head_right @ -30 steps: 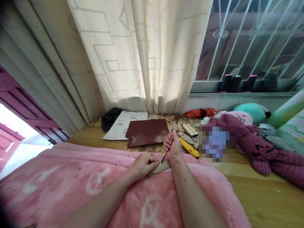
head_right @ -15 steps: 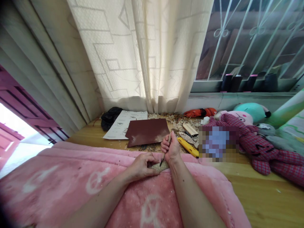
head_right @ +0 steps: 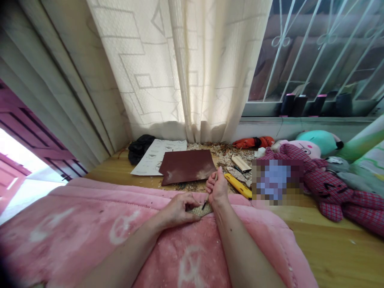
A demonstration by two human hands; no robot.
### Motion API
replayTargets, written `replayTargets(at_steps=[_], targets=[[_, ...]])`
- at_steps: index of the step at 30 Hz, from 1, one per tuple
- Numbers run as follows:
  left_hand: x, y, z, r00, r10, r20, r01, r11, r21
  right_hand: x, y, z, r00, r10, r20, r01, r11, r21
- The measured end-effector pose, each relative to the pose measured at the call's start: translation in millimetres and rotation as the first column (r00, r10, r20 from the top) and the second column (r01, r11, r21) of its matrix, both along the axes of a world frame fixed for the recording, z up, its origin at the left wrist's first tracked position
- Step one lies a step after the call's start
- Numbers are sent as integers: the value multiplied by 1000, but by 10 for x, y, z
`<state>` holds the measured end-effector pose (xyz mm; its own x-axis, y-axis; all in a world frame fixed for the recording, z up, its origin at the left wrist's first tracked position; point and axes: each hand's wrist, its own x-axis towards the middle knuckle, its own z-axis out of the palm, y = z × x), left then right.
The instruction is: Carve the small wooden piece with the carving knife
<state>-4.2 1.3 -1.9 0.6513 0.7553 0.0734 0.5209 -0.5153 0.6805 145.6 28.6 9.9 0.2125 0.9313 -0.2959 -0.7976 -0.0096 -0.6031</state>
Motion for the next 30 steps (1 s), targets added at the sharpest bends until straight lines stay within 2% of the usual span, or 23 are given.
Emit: replayTargets(at_steps=[7, 13, 18, 25, 30], targets=[[13, -24, -24, 999, 50, 0, -50, 997, -54, 9, 19, -30, 998, -10, 61, 9, 1000, 19], [8, -16, -25, 1000, 12, 29, -10, 998, -58, 27, 23, -23, 999, -33, 40, 33, 999, -2], [14, -14, -25, 1000, 17, 25, -15, 997, -71, 25, 21, -17, 1000, -20, 8, 21, 1000, -17], [13, -5, -50, 999, 9, 35, -6, 997, -71, 27, 35, -53, 998, 0, 63, -2, 1000, 23], [9, -12, -49, 999, 4, 39, -1, 997, -74, 22, 19, -20, 1000, 10, 19, -9, 1000, -4]])
